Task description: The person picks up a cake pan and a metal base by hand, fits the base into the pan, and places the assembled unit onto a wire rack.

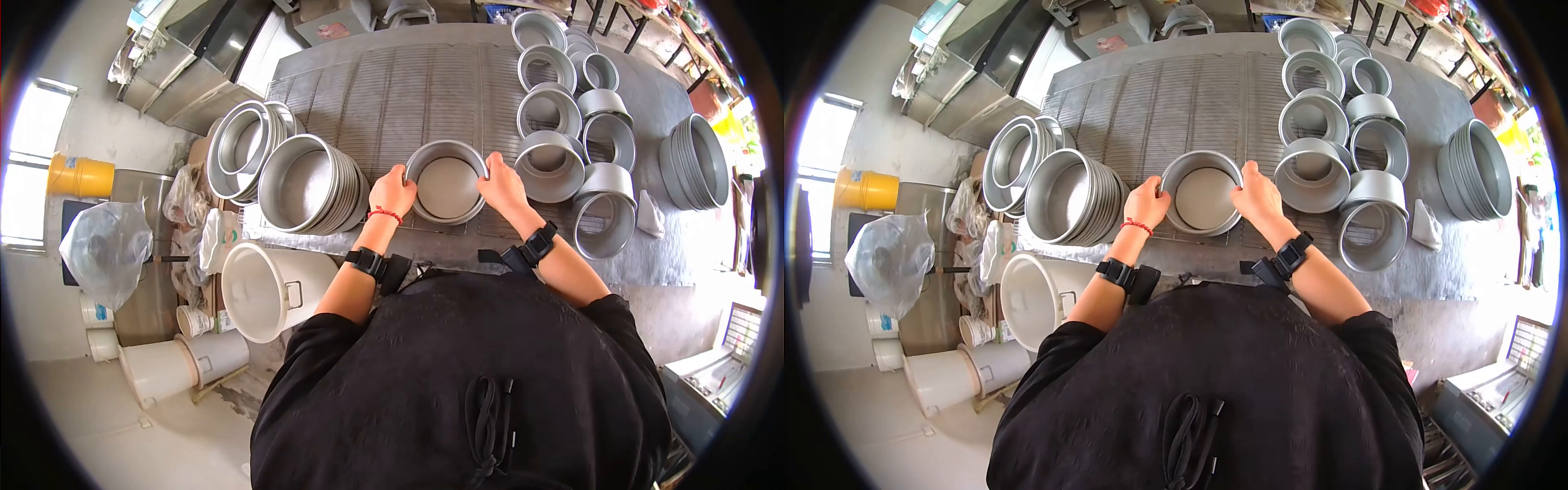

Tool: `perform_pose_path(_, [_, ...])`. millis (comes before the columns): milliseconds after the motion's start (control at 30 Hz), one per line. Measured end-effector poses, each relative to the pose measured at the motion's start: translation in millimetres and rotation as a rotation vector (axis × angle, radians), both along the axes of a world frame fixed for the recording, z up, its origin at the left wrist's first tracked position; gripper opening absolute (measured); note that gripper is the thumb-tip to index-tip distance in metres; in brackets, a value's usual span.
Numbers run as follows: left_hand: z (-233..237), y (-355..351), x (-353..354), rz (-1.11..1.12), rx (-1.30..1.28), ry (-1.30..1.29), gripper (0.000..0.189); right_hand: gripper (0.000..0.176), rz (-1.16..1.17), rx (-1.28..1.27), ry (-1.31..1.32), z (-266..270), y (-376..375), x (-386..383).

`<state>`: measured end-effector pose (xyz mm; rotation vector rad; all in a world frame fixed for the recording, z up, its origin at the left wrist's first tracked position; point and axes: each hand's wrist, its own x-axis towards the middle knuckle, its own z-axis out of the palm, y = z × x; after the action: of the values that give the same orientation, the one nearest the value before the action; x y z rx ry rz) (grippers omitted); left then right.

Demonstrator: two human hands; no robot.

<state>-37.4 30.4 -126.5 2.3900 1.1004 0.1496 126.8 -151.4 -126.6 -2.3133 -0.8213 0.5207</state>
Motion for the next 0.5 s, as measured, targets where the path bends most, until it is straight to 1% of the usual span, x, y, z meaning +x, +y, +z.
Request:
perform_pose_path(33, [1, 1, -3, 0.007, -0.022, -0.033, 0.038, 0.028, -0.007, 0.02, 0.007, 0, 1, 2])
perform_pose_path(67, [2, 2, -5, 0.019, -0.094, -0.125, 0.041, 0.029, -0.002, 0.075, 0.077, 0, 1, 7])
perform_pose_path(133, [14, 2, -6, 0.039, -0.237, -0.313, 0.047, 0.029, -0.031, 0.238, 0.247, 20, -2, 8])
perform_pose_path(167, [20, -1, -5, 0.134, -0.414, -0.388, 0.05, 0.029, -0.046, 0.32, 0.334, 27, -4, 7])
perform_pose_path(200, [28, -6, -4, 0.229, -0.59, -0.463, 0.053, 0.028, -0.049, 0.429, 0.328, 26, -5, 8])
perform_pose_path(233, [37, -10, -3, 0.325, -0.765, -0.536, 0.056, 0.027, -0.042, 0.482, 0.358, 28, -6, 10])
perform_pose_path(267, [48, -9, -6, 0.259, -0.999, -0.582, 0.065, 0.026, -0.036, 0.534, 0.389, 32, -8, 11])
perform_pose_path(333, [72, -16, -6, 0.14, -1.276, -0.689, 0.056, 0.025, -0.024, 0.64, 0.445, 39, -11, 10])
perform_pose_path(367, [78, -17, -5, 0.075, -1.414, -0.741, 0.052, 0.027, -0.025, 0.618, 0.481, 39, -12, 11])
perform_pose_path(400, [71, -16, -3, 0.047, -1.361, -0.768, 0.073, 0.029, -0.025, 0.597, 0.516, 38, -14, 13])
perform_pose_path(433, [67, -14, 0, 0.05, -1.32, -0.767, 0.073, 0.031, -0.025, 0.575, 0.551, 37, -16, 15])
perform_pose_path(500, [64, -14, 6, 0.056, -1.239, -0.763, 0.072, 0.037, -0.033, 0.501, 0.134, 33, -18, 16])
